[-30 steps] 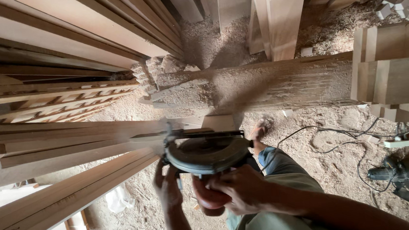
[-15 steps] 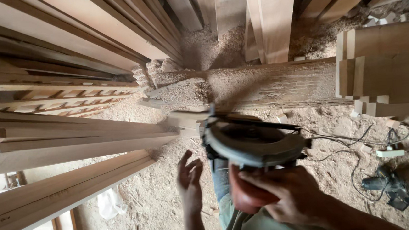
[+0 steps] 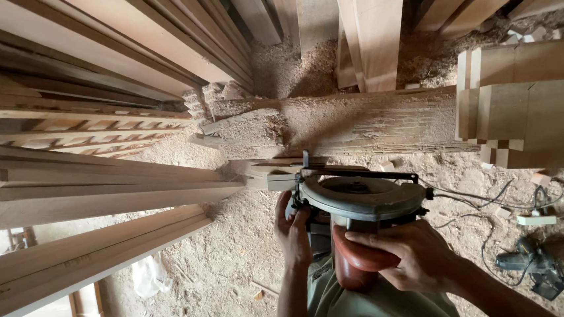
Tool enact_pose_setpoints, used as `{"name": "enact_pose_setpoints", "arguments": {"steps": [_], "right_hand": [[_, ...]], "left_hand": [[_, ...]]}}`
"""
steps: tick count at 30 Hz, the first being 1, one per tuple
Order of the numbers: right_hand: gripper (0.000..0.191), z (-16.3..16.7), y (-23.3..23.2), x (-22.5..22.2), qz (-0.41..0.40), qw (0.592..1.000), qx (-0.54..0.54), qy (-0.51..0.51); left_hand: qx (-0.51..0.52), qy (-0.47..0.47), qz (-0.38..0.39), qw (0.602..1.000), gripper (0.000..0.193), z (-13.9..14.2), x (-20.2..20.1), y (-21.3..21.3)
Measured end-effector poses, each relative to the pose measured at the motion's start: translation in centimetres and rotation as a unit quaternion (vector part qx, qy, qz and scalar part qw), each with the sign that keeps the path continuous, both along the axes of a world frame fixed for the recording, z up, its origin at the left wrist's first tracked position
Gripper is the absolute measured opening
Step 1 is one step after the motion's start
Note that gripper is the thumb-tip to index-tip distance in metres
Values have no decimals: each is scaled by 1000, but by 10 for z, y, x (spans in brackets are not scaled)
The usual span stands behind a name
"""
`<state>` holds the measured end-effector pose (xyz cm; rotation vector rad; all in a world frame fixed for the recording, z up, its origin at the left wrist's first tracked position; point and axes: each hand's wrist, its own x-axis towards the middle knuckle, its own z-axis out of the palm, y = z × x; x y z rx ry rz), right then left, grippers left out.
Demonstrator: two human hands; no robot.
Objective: The person uses a circular saw to cut wooden planks into smaller pieces. They repeatedly position the planks, cut them, and move the cut pieces aside.
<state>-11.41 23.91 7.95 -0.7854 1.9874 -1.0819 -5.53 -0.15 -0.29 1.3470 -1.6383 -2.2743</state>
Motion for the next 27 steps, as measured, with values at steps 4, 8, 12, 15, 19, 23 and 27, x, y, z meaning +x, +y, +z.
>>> {"name": "enact_pose_setpoints", "arguments": {"steps": [4,8,12,15,19,23,27], "right_hand": [[69,-26,2,-4,-55,997,-22,50],[45,-33,10,-28,-3,998,49,-45],[50,-38,8,-49,-6,1000,5,-11],[50,-42,6,-59,-2,999,10,-32],[50,-45,-1,-65,-6,999,1,-43],[49,-42,-10,-67,-8,999,-3,-42],[48,-42,-25,-67,-10,999,-10,-36]], "left_hand": [[-3,-22,-21,1000,72,-6,-5,-2],[-10,0,-34,999,70,-10,-17,-4],[6,-3,-52,999,66,-14,-28,-5],[22,4,-36,999,62,-19,-35,-6],[30,-3,-23,999,59,-23,-38,-12],[28,5,-19,999,58,-23,-36,-17],[25,-7,-10,1000,57,-25,-32,-32]]}}
